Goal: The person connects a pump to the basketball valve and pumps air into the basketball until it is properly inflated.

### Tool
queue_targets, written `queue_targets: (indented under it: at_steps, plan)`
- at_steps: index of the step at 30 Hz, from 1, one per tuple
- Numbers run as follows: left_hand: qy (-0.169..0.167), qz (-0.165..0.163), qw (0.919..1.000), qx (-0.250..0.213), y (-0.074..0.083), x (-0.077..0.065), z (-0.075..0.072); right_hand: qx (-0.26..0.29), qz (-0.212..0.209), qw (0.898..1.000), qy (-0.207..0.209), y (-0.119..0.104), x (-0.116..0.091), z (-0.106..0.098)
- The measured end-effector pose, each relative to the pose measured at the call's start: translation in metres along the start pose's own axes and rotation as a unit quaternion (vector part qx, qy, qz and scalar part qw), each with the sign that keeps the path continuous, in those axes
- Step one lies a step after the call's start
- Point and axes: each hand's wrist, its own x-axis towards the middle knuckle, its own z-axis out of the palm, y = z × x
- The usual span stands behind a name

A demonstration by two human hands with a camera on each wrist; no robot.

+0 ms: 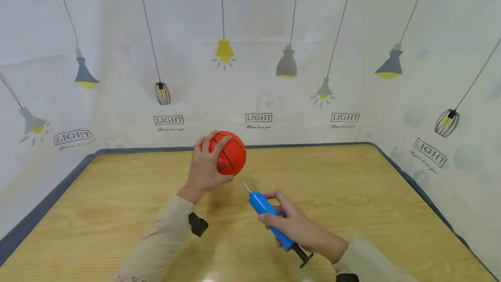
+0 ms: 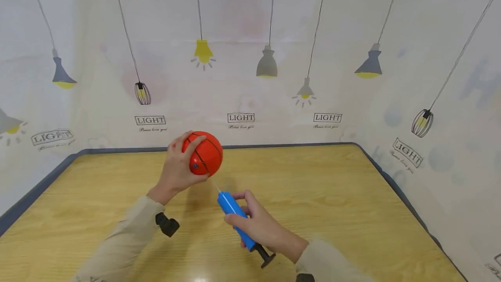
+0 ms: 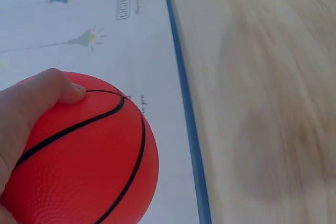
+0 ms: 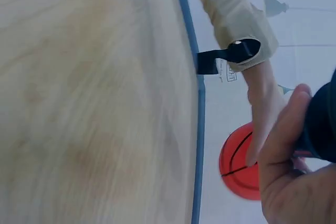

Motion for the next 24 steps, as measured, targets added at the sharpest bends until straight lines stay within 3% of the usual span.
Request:
queue_targets:
  at_steps: [4,9,13,18,24]
  plan:
    - [-0.004,-0.022,0.9994,-0.028,-0.003,0.001,-0.006,0.01,-0.001,1.0,0.011,0.008,-0.012,-0.012]
    - [-0.041,-0.04,0.9953,-0.078,0.005,-0.002,0.004,0.032,-0.011,0.998,0.061,0.012,-0.006,-0.03]
    - [-0.067,-0.054,0.9887,-0.122,0.015,0.0,0.013,0.004,-0.006,0.995,0.098,0.015,0.004,-0.042]
    - [-0.086,-0.089,0.9772,-0.172,0.023,0.002,0.023,-0.035,0.028,0.988,0.149,0.022,0.017,-0.054]
    - [-0.115,-0.14,0.9637,-0.196,0.024,-0.003,0.033,-0.044,0.043,0.987,0.151,0.032,0.03,-0.065]
